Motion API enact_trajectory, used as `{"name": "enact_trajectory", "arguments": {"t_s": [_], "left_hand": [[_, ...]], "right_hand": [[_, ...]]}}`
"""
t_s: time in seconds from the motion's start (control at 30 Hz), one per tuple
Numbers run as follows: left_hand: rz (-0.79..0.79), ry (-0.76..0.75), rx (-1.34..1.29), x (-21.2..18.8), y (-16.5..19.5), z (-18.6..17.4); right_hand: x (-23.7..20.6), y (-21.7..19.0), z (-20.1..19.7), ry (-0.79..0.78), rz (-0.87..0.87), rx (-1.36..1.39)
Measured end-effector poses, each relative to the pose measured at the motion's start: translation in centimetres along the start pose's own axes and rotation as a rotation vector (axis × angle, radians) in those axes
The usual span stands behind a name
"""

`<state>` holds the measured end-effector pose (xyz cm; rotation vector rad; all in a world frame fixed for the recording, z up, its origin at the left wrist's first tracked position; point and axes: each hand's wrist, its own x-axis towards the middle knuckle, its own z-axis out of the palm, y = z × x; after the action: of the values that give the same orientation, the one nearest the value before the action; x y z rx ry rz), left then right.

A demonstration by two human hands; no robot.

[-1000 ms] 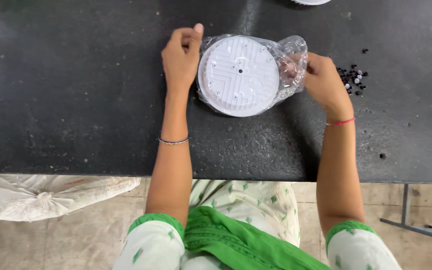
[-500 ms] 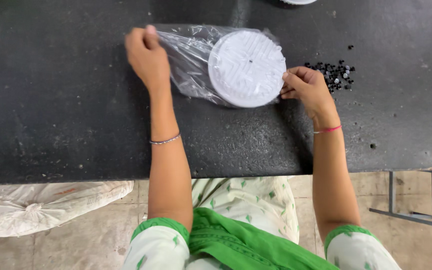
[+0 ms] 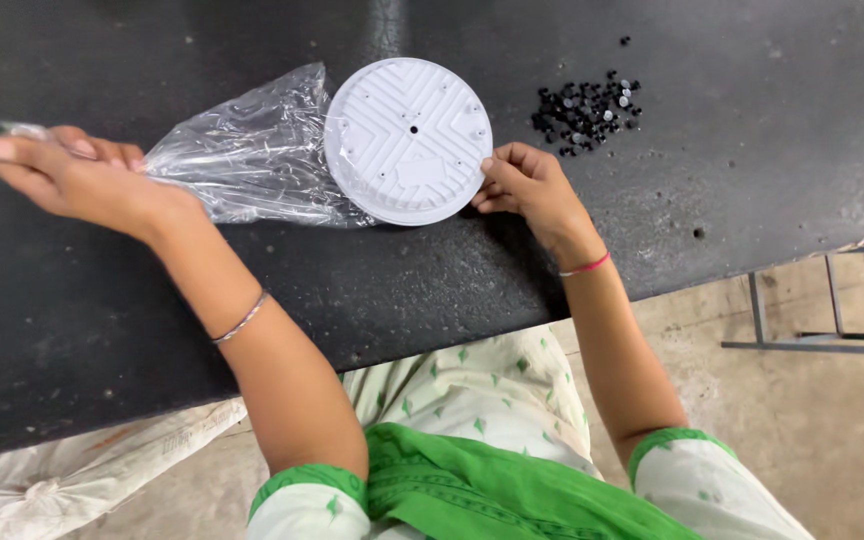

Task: The person sits at a work table and fits small black fasteners into holes on white round plastic covers, then wraps each cover in clear plastic film and stacks the wrapped covers with others on the table. They repeat this cycle for several covers, occasionally reaching for a new unwrapped cover from the stacks.

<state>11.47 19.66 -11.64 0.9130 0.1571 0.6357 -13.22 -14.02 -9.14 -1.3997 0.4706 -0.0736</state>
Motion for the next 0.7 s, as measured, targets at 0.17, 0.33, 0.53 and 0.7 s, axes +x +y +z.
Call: {"name": "enact_trajectory", "arguments": {"t_s": [0.17,0.33,0.53,0.7], "left_hand": [[0.724,-0.095,0.397,-2.3,2.4,3.2],[0.811,-0.098,0.613,-3.0,4.2,3.2],[0.682,-0.448,1.124,-3.4,2.6,2.7],[0.658,-0.828,1.134,-5.2,1.3,3.1]], "right_hand": [[0.6,-2.6,-1.3,0.087,-0.092,-0.379],[2.2,-4.4,-5.6,0.457,-0.501,-0.916],[4.8,-3.1,-7.9,0.477,-0.581,-1.167],[5.7,-3.0,-8.3,0.455,-0.539,-1.283]]}}
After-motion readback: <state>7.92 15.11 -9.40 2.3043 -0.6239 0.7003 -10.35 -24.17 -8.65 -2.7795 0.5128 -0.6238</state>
